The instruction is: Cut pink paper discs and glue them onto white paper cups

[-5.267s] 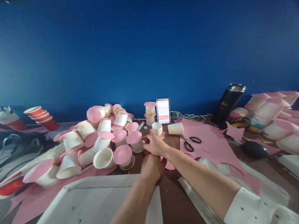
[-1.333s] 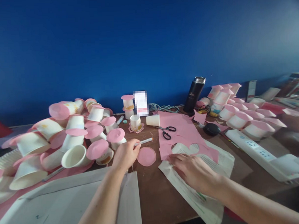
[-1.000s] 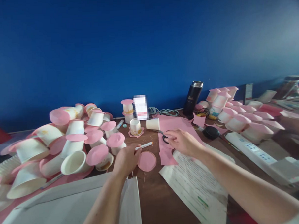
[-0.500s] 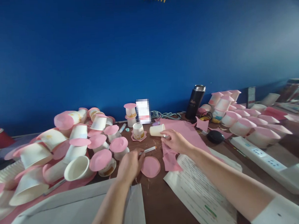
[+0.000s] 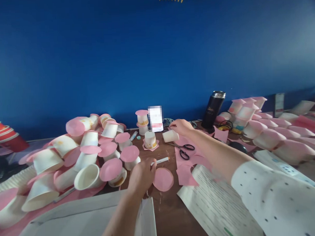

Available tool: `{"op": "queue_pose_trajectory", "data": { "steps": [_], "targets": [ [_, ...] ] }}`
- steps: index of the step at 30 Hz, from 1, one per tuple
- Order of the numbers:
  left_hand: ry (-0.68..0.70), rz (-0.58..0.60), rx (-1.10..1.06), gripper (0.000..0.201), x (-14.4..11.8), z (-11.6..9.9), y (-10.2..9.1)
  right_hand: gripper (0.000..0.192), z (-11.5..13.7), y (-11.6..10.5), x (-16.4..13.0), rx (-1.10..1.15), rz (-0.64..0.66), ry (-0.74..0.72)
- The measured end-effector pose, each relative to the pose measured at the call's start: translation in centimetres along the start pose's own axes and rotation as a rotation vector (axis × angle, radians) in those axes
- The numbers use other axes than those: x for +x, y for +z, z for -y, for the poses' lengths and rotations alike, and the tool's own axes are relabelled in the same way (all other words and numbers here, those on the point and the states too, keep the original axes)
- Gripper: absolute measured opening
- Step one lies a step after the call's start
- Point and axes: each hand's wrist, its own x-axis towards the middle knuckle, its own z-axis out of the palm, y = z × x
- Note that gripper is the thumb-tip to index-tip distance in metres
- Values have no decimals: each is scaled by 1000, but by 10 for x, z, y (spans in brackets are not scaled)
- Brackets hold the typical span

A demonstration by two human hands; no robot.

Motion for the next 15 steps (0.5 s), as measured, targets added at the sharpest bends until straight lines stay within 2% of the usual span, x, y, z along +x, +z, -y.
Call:
{"op": "queue_pose_trajectory", "data": {
  "steps": [6,9,12,15],
  "targets": [
    [14,-45,61,25,0,-1,-1,23,24,-4,48,-199,252,73],
    [12,-47,81,28,0,-3,-3,24,27,1,64,-254,320,104],
    [2,-48,78,27,0,-4,-5,31,22,12,70,-260,326,102],
    [7,-40,50,26,-1,-5,-5,31,14,20,70,-213,240,45]
  ]
}}
